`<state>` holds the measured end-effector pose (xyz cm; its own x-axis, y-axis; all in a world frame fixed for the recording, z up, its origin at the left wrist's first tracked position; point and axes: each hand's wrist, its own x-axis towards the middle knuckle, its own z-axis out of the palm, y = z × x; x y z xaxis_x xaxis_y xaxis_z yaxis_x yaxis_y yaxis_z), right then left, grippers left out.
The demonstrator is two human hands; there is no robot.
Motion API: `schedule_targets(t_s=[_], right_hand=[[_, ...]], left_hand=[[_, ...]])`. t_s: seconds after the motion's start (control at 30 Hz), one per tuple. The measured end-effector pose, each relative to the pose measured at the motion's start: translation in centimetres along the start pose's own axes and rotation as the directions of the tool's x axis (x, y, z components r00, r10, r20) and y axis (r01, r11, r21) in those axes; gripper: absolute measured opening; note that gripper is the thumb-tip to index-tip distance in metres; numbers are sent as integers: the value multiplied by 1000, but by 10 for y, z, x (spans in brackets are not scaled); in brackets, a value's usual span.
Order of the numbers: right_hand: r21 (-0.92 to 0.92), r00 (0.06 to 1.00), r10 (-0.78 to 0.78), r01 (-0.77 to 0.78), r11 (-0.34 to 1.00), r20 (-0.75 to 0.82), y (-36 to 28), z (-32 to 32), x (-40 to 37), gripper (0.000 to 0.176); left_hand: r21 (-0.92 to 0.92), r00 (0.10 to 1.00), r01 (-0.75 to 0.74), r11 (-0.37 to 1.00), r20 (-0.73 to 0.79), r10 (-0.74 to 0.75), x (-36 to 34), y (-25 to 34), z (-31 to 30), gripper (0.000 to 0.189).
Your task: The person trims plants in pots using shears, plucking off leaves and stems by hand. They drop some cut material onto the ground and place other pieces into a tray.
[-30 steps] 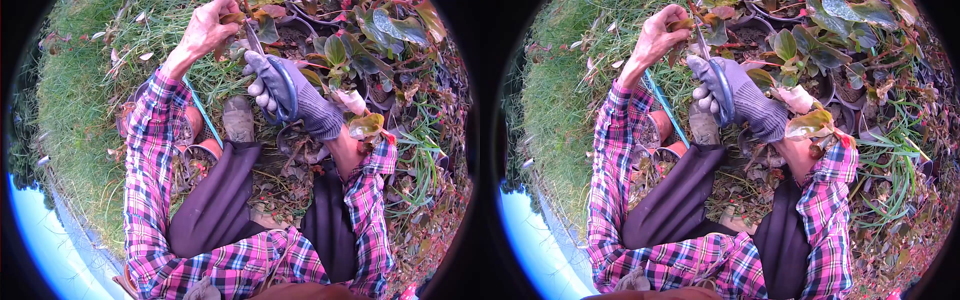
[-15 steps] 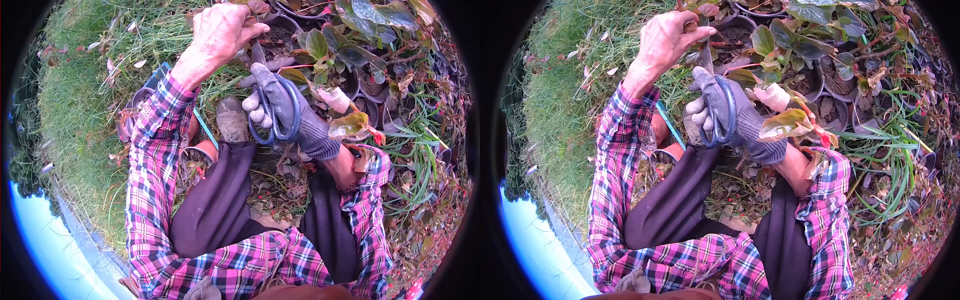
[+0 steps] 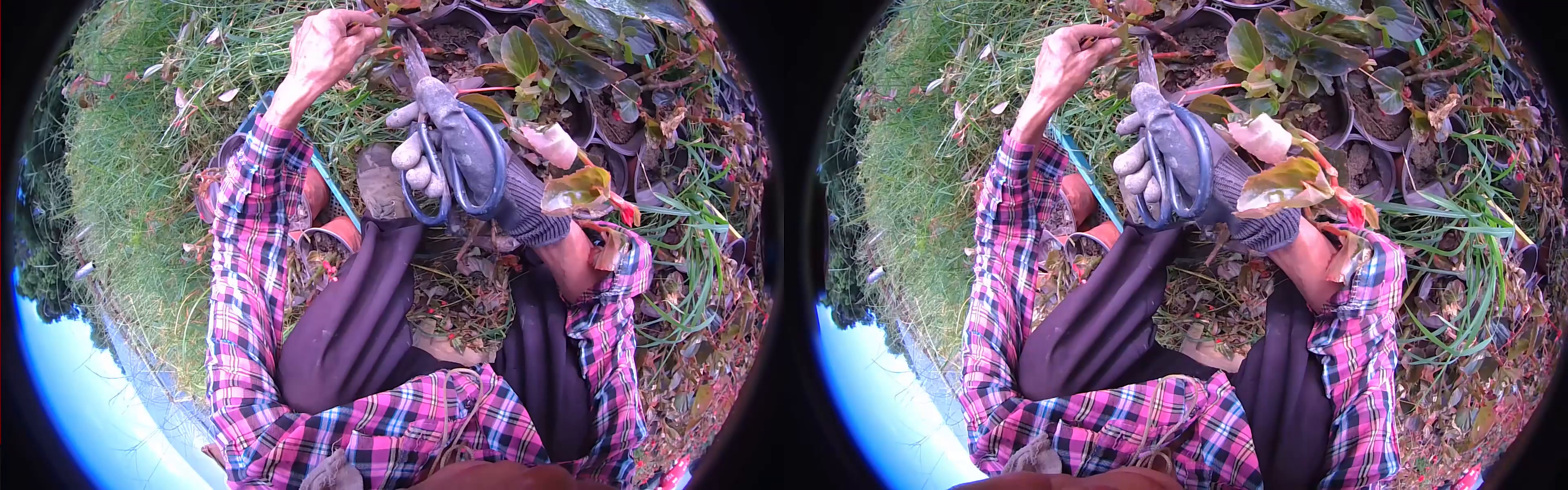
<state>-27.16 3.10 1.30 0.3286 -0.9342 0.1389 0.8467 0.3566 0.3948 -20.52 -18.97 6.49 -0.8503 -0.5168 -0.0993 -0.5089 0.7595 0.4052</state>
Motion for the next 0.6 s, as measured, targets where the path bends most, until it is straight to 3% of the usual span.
schedule_targets(t_s=[0.03,0.13,0.2,0.27,0.33,0.37,0.4,0.43,0.47,0.5,0.53,0.6], right_hand=[[45,999,8,-6,999,-41,3,5,2,50],[-362,867,-196,19,932,-458,10,32,10,58],[-423,868,-196,-18,906,-456,3,28,15,60],[-410,870,-186,-21,912,-456,-1,29,17,59],[-522,836,-241,-64,850,-494,-3,27,20,57],[-545,821,-264,-67,836,-506,-1,30,23,57],[-568,807,-285,-74,820,-518,0,32,25,56],[-264,930,-92,-6,964,-356,-1,31,26,54],[-484,828,-242,-41,874,-507,1,34,20,52],[-541,826,-277,-39,840,-490,6,34,14,52],[-595,824,-311,-39,803,-473,11,35,7,52],[-531,822,-325,33,847,-467,30,49,-7,45]], left_hand=[[5,1000,-11,1000,-18,11,0,-1,1,31],[22,998,-40,999,-43,41,-2,2,3,30],[6,999,-43,999,-31,44,-6,9,-1,29],[16,983,-152,988,-102,153,-8,4,5,26],[26,961,-239,971,-137,240,-9,4,7,25],[89,972,-213,973,-86,221,-12,10,4,22],[10,969,-218,976,-121,217,-12,9,5,22],[-67,965,-222,973,-158,209,-13,6,7,21],[-144,961,-228,963,-194,198,-14,4,6,20],[-460,989,-115,881,-137,58,-19,8,-5,23],[-612,987,146,778,36,-157,-28,15,-24,25],[-666,909,400,629,374,-183,-43,-14,-72,24]])
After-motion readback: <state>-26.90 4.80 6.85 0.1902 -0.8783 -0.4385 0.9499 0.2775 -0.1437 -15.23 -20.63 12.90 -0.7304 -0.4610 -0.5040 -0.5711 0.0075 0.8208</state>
